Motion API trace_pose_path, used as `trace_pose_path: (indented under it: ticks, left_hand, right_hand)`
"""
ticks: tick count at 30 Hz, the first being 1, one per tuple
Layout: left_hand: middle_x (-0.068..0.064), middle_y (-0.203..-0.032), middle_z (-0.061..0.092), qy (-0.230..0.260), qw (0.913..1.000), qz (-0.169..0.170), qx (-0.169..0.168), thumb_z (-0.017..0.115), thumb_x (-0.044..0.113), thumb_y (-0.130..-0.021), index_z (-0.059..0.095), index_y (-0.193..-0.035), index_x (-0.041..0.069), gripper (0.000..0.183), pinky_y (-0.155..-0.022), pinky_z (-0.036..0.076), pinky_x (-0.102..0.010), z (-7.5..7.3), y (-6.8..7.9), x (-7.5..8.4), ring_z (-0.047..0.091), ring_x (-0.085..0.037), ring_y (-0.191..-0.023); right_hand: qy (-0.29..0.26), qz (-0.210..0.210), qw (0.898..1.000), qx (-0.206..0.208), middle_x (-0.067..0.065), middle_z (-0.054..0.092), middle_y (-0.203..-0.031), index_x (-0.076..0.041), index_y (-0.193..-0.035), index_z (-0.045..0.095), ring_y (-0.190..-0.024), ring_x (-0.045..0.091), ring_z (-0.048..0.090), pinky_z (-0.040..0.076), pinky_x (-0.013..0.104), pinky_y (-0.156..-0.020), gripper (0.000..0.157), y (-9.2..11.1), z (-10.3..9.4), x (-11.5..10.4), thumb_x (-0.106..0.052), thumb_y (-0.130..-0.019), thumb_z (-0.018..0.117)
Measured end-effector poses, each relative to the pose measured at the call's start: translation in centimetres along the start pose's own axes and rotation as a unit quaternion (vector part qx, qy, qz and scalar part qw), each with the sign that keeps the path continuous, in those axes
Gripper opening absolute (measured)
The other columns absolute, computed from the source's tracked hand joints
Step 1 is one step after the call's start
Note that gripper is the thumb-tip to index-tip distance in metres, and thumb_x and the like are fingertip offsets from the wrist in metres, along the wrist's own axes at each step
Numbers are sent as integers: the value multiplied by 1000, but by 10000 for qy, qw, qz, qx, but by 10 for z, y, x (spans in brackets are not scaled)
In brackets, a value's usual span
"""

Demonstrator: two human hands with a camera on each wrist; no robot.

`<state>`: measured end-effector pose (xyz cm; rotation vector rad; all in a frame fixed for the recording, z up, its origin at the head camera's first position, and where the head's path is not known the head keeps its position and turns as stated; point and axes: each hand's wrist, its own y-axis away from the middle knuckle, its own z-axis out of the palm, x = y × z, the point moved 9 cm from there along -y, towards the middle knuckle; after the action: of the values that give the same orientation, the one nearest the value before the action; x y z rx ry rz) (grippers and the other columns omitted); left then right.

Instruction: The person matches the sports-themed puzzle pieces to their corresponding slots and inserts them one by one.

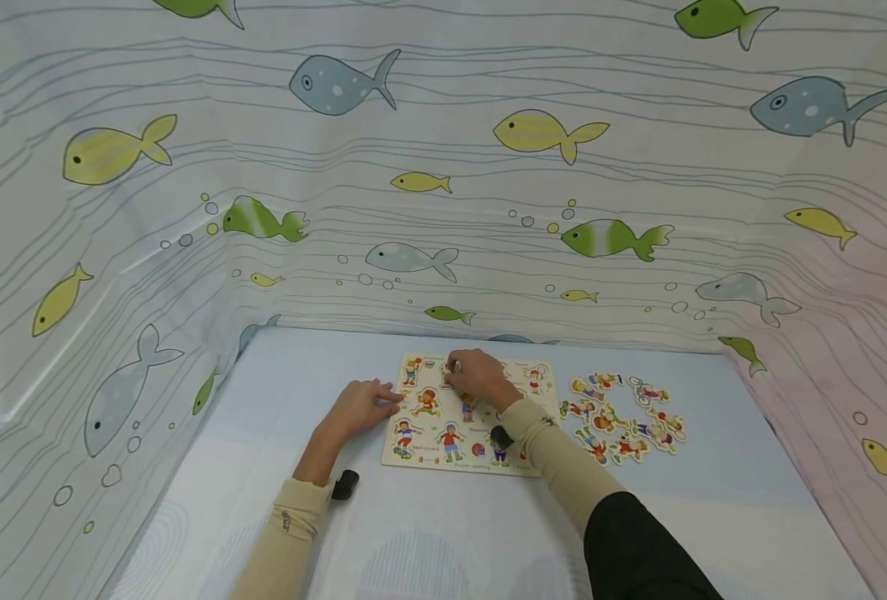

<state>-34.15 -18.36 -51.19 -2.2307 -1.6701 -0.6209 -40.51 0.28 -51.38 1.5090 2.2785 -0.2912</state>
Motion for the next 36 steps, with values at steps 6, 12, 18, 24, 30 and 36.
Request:
trace_pose_path:
  ticks: [6,12,18,24,30,36]
  left_hand:
    - [-15,-131,62,31,10000,-36,-8,73,24,-90,76,-113,13,26,-112,30,-57,1,-1,-1,45,-40,-133]
    - [-14,-131,61,30,10000,-55,-27,74,24,-89,76,-113,14,26,-112,30,-56,2,-2,-2,44,-39,-134]
    - [-14,-132,61,6,9999,-108,-81,73,25,-90,75,-114,14,26,-112,29,-56,4,-2,-3,44,-39,-134]
    - [-13,-133,60,-22,9998,-173,-74,73,24,-90,76,-114,15,26,-112,30,-56,4,-1,-5,43,-39,-135]
    - [-13,-133,60,-41,9998,-185,-80,73,25,-90,76,-114,15,26,-112,29,-56,5,-1,-6,43,-39,-135]
    - [-13,-133,60,-63,9998,-183,-70,73,25,-90,75,-114,15,27,-112,30,-57,5,-2,-7,43,-39,-135]
  right_hand:
    - [94,86,9998,-122,-2,65,-88,-18,-111,70,-61,14,52,38,28,-49,22,0,-3,-1,-32,-94,67]
    - [16,86,9999,-82,-3,61,-80,-16,-111,69,-60,14,52,38,28,-48,24,3,-5,-1,-33,-93,68]
    - [131,213,9996,-151,-3,64,-84,-19,-111,69,-62,14,53,41,28,-51,23,4,-6,0,-34,-94,67]
    - [230,159,9996,-7,-6,63,-80,-20,-110,70,-59,13,51,39,27,-50,22,8,-11,-2,-35,-94,67]
    - [109,-39,9998,153,-6,57,-64,-17,-110,70,-54,13,48,36,27,-47,23,16,-20,-7,-33,-95,66]
    - [82,-93,9995,292,-3,64,-78,-16,-111,70,-62,13,52,40,28,-51,24,24,-27,-9,-33,-95,67]
